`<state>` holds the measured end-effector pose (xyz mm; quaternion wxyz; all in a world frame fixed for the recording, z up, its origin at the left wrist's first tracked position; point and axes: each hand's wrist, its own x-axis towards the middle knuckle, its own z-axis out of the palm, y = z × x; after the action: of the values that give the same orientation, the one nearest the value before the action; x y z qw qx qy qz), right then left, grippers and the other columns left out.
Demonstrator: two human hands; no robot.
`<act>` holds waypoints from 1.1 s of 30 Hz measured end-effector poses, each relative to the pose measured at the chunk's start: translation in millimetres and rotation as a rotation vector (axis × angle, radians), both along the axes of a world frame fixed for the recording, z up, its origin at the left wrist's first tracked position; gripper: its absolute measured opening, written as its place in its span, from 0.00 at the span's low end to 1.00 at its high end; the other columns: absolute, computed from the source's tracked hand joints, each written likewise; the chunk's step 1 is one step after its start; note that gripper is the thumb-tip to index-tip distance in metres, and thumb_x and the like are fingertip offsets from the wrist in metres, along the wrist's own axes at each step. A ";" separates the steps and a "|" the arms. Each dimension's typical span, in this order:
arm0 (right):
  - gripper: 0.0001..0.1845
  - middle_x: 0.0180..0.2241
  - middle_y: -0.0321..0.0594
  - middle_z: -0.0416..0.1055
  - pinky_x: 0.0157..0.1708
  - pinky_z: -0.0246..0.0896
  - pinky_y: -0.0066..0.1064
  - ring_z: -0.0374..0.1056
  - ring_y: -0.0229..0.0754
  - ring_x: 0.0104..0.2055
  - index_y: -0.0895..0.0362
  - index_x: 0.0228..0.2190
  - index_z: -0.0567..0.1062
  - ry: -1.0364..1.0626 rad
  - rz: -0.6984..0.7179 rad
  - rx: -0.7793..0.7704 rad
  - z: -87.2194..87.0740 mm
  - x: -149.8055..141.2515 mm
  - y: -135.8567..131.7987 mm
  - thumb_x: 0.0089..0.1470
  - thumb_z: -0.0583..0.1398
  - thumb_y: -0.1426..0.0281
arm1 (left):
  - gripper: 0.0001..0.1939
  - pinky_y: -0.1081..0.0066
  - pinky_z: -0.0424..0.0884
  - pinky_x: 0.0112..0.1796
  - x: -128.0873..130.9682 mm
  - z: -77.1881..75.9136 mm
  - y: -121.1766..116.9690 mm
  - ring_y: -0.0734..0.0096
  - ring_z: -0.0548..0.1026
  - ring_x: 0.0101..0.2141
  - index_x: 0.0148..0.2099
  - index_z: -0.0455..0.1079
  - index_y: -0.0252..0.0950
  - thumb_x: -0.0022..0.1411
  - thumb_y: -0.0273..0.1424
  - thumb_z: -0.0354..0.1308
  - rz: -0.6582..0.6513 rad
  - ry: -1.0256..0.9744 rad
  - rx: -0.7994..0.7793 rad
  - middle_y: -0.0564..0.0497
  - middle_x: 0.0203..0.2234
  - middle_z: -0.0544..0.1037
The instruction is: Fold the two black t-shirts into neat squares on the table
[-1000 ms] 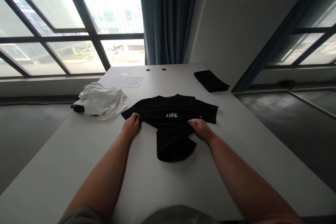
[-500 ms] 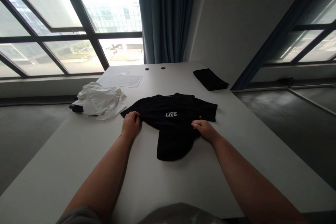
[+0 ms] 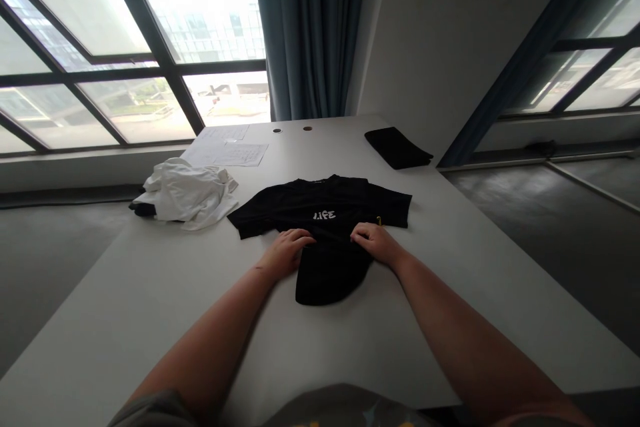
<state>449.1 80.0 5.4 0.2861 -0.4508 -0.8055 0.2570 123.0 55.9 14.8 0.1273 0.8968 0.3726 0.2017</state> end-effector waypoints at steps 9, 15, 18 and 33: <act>0.13 0.34 0.41 0.78 0.43 0.62 0.36 0.72 0.45 0.39 0.54 0.29 0.79 -0.020 0.005 -0.005 -0.5 -0.3 0.9 0.63 0.58 0.65 | 0.22 0.51 0.63 0.61 14.4 19.4 -27.5 0.49 0.70 0.58 0.57 0.76 0.46 0.60 0.36 0.65 -0.194 0.043 -0.010 0.44 0.59 0.74; 0.13 0.34 0.41 0.78 0.43 0.62 0.37 0.72 0.45 0.38 0.54 0.29 0.79 -0.026 0.006 0.000 -0.1 0.2 0.4 0.62 0.58 0.65 | 0.31 0.54 0.62 0.62 37.5 19.3 -47.1 0.51 0.70 0.59 0.67 0.68 0.48 0.65 0.47 0.64 -0.345 -0.019 -0.073 0.44 0.60 0.74; 0.13 0.34 0.41 0.78 0.43 0.62 0.37 0.72 0.45 0.39 0.54 0.29 0.79 -0.026 0.010 -0.006 0.5 0.3 0.0 0.62 0.58 0.65 | 0.28 0.54 0.62 0.62 34.0 4.9 -35.3 0.53 0.70 0.60 0.65 0.70 0.48 0.64 0.39 0.65 -0.279 -0.014 -0.101 0.46 0.60 0.74; 0.13 0.34 0.41 0.78 0.44 0.63 0.37 0.72 0.45 0.39 0.54 0.29 0.79 -0.011 -0.011 -0.004 0.9 -0.8 -0.4 0.62 0.58 0.65 | 0.12 0.56 0.64 0.60 23.5 5.8 -21.8 0.62 0.79 0.46 0.49 0.71 0.42 0.67 0.26 0.50 0.019 -0.055 -0.123 0.49 0.43 0.82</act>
<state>448.3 79.5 6.3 0.2822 -0.4571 -0.8042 0.2544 146.6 34.1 20.6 0.1907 0.8777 0.3892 0.2043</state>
